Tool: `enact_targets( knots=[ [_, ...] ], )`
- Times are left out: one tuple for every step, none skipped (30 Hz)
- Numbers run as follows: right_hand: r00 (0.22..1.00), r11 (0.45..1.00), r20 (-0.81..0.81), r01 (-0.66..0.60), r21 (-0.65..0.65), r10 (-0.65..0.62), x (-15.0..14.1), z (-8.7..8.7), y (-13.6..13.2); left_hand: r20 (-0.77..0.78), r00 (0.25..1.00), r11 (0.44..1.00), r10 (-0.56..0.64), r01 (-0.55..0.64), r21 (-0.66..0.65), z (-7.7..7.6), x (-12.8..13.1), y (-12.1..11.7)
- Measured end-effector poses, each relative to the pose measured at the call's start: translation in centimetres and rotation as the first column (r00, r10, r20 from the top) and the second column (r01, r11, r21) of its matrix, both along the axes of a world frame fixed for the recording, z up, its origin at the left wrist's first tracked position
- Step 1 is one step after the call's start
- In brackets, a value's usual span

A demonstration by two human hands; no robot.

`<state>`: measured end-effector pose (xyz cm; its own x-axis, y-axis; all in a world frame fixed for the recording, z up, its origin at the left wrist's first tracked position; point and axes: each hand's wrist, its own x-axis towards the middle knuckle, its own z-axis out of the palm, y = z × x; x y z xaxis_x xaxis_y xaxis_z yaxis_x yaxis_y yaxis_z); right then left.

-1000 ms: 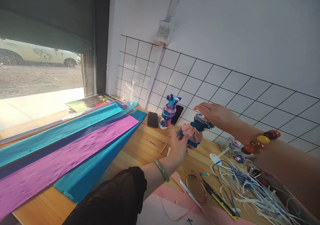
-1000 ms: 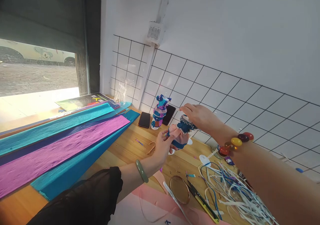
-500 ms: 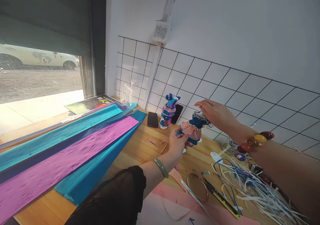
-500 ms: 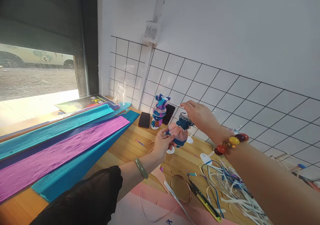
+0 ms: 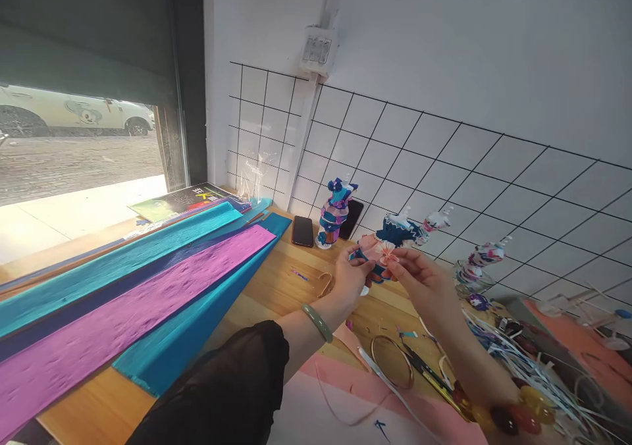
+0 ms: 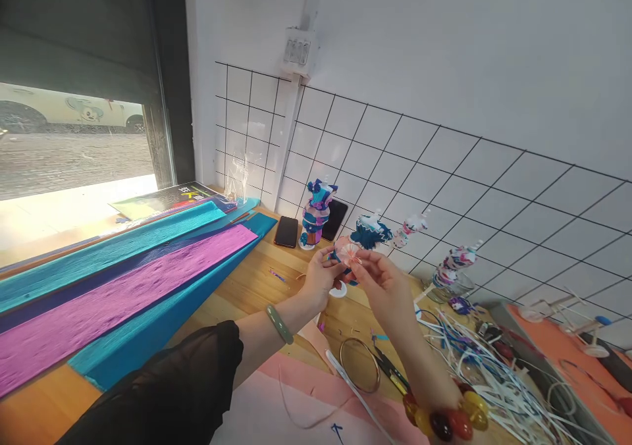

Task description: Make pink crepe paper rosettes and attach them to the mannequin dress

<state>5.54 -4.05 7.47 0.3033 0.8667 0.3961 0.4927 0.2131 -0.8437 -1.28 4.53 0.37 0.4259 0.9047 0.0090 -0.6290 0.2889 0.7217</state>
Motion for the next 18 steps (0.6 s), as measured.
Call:
enact_targets(
  knots=[
    [0.998, 1.000, -0.060, 0.002, -0.031, -0.004, 0.4, -0.8, 0.3, -0.005, 1.000, 1.000, 0.006, -0.006, 0.005, 0.0, 0.0, 0.0],
    [0.993, 0.999, -0.113, 0.017, -0.049, -0.023, 0.7, -1.4, 0.6, -0.011, 1.000, 1.000, 0.014, -0.014, 0.013, 0.0, 0.0, 0.1],
    [0.987, 0.998, -0.157, 0.033, -0.060, -0.042, 1.0, -2.0, 0.9, -0.016, 1.000, 0.999, 0.021, -0.021, 0.024, 0.0, 0.0, 0.1],
    [0.980, 0.997, -0.192, 0.035, -0.074, -0.049, 1.2, -2.5, 1.2, -0.020, 0.999, 0.999, 0.027, -0.026, 0.036, 0.0, 0.0, 0.2],
    [0.973, 0.996, -0.225, 0.042, -0.083, -0.060, 1.4, -2.9, 1.5, -0.024, 0.999, 0.998, 0.029, -0.028, 0.048, 0.0, 0.1, 0.3],
    [0.966, 0.995, -0.251, 0.048, -0.089, -0.069, 1.5, -3.2, 1.7, -0.025, 0.999, 0.998, 0.031, -0.029, 0.060, 0.0, 0.1, 0.3],
    [0.960, 0.994, -0.270, 0.055, -0.093, -0.079, 1.5, -3.5, 1.9, -0.027, 0.999, 0.997, 0.032, -0.030, 0.070, -0.1, 0.1, 0.4],
    [0.955, 0.993, -0.283, 0.069, -0.095, -0.093, 1.5, -3.8, 2.1, -0.031, 0.999, 0.996, 0.032, -0.030, 0.080, -0.1, 0.1, 0.4],
    [0.952, 0.992, -0.287, 0.087, -0.094, -0.111, 1.5, -4.0, 2.2, -0.038, 0.999, 0.996, 0.035, -0.031, 0.089, -0.1, 0.0, 0.4],
    [0.951, 0.990, -0.281, 0.110, -0.089, -0.131, 1.5, -4.2, 2.4, -0.046, 0.998, 0.995, 0.038, -0.033, 0.098, -0.1, 0.0, 0.4],
    [0.950, 0.987, -0.272, 0.140, -0.080, -0.156, 1.4, -4.4, 2.5, -0.048, 0.998, 0.994, 0.041, -0.036, 0.105, -0.1, -0.1, 0.4],
    [0.949, 0.983, -0.260, 0.169, -0.069, -0.181, 1.4, -4.6, 2.6, -0.047, 0.998, 0.993, 0.044, -0.039, 0.109, -0.1, -0.1, 0.3],
    [0.948, 0.980, -0.247, 0.194, -0.055, -0.201, 1.4, -4.8, 2.7, -0.043, 0.998, 0.993, 0.047, -0.042, 0.110, 0.0, -0.2, 0.3],
    [0.947, 0.976, -0.237, 0.213, -0.039, -0.216, 1.4, -4.9, 2.8, -0.036, 0.998, 0.993, 0.050, -0.046, 0.112, 0.1, -0.3, 0.2],
    [0.947, 0.974, -0.229, 0.223, -0.027, -0.223, 1.5, -5.0, 2.9, -0.029, 0.998, 0.992, 0.053, -0.050, 0.112, 0.1, -0.3, 0.1],
    [0.948, 0.974, -0.224, 0.227, -0.019, -0.226, 1.5, -5.1, 3.0, -0.025, 0.998, 0.992, 0.056, -0.053, 0.113, 0.1, -0.4, 0.1],
    [0.948, 0.973, -0.222, 0.229, -0.015, -0.227, 1.6, -5.2, 3.0, -0.025, 0.998, 0.992, 0.058, -0.055, 0.113, 0.2, -0.4, 0.1],
    [0.948, 0.973, -0.222, 0.230, -0.013, -0.227, 1.6, -5.3, 3.1, -0.024, 0.998, 0.992, 0.057, -0.054, 0.113, 0.2, -0.4, 0.0]
  ],
)
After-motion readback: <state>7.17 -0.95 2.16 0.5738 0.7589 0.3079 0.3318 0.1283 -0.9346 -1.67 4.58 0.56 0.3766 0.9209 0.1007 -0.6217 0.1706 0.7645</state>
